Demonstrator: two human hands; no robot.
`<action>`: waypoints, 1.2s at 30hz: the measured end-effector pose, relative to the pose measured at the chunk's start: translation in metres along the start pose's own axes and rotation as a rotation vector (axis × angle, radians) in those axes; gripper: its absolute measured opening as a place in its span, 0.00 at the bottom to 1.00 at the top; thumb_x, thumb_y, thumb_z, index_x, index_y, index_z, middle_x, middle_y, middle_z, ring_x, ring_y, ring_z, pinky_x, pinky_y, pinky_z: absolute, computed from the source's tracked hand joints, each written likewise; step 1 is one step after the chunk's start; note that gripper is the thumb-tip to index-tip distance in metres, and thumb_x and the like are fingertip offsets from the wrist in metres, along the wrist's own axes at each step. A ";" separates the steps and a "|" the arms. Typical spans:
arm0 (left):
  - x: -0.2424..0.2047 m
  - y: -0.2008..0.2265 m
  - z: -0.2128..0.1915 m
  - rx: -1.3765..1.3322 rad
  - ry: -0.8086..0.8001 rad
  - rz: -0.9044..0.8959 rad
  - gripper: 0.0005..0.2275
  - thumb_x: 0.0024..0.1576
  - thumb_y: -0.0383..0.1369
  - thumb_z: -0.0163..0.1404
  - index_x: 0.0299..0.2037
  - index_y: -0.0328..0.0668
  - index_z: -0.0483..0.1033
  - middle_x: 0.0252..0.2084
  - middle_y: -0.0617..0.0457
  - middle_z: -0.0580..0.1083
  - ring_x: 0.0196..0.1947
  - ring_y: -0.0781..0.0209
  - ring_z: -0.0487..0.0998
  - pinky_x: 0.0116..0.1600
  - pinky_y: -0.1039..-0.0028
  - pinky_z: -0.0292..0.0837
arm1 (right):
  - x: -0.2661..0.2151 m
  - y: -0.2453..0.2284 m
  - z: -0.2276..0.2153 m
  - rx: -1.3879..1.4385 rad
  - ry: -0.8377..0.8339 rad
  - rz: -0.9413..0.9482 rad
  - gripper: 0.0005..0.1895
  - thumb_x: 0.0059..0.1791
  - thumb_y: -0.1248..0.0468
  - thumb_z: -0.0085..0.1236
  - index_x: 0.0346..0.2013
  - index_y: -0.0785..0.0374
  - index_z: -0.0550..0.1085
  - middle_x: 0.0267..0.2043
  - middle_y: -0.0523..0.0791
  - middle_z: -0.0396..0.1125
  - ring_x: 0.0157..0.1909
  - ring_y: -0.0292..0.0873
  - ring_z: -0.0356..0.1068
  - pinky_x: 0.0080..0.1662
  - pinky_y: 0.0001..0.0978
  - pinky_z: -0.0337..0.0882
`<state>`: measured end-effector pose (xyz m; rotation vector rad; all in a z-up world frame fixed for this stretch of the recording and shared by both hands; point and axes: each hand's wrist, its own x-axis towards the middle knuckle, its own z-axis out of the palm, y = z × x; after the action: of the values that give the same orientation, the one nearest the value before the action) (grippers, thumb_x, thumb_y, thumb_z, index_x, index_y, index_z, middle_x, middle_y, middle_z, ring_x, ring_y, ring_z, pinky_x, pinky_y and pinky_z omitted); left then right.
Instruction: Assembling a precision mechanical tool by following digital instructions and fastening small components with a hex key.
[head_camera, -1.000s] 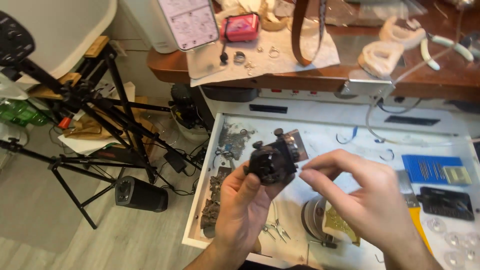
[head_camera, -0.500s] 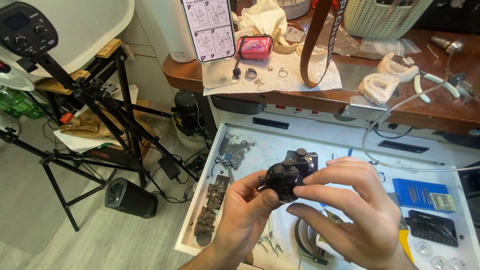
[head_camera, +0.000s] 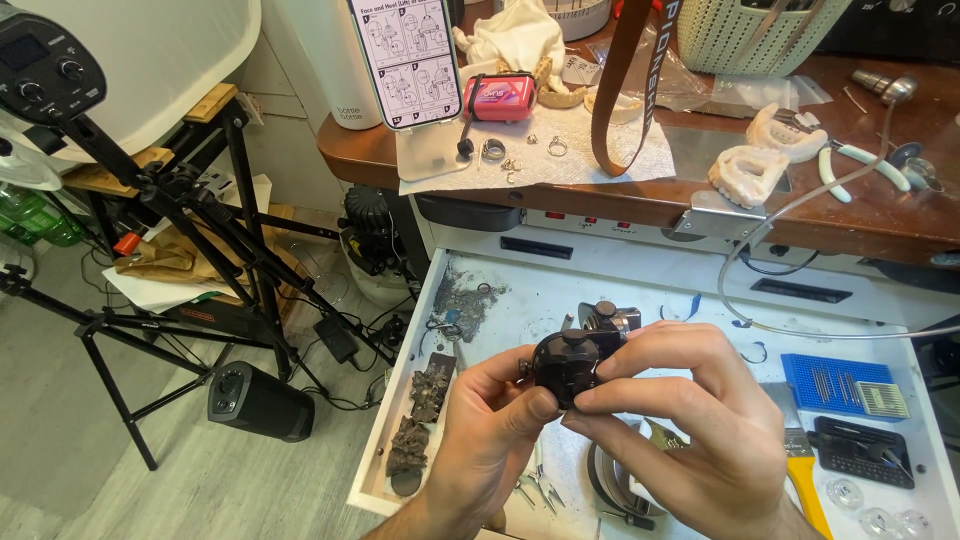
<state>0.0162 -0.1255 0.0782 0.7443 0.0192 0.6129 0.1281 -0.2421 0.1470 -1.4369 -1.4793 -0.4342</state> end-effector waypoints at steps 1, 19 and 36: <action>0.000 0.000 0.000 -0.003 0.006 -0.004 0.21 0.51 0.35 0.65 0.50 0.28 0.77 0.47 0.43 0.79 0.48 0.55 0.77 0.56 0.68 0.72 | 0.000 0.000 0.000 0.009 0.002 -0.003 0.12 0.39 0.63 0.72 0.34 0.57 0.77 0.39 0.44 0.69 0.42 0.43 0.71 0.49 0.33 0.76; -0.019 0.006 0.009 0.139 0.004 0.166 0.20 0.48 0.28 0.67 0.50 0.30 0.77 0.43 0.45 0.75 0.45 0.56 0.75 0.53 0.67 0.73 | -0.013 -0.020 -0.004 0.122 0.091 0.185 0.17 0.34 0.63 0.71 0.32 0.58 0.73 0.39 0.46 0.70 0.45 0.41 0.73 0.57 0.33 0.79; -0.025 0.024 0.033 0.550 0.066 0.333 0.21 0.44 0.26 0.66 0.48 0.30 0.78 0.42 0.46 0.74 0.43 0.58 0.76 0.47 0.75 0.76 | -0.034 -0.013 -0.008 0.125 0.092 0.166 0.24 0.34 0.63 0.74 0.38 0.56 0.69 0.43 0.44 0.67 0.46 0.37 0.77 0.57 0.28 0.86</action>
<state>-0.0093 -0.1458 0.1128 1.2743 0.1304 0.9678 0.1131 -0.2706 0.1278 -1.4085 -1.2804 -0.2967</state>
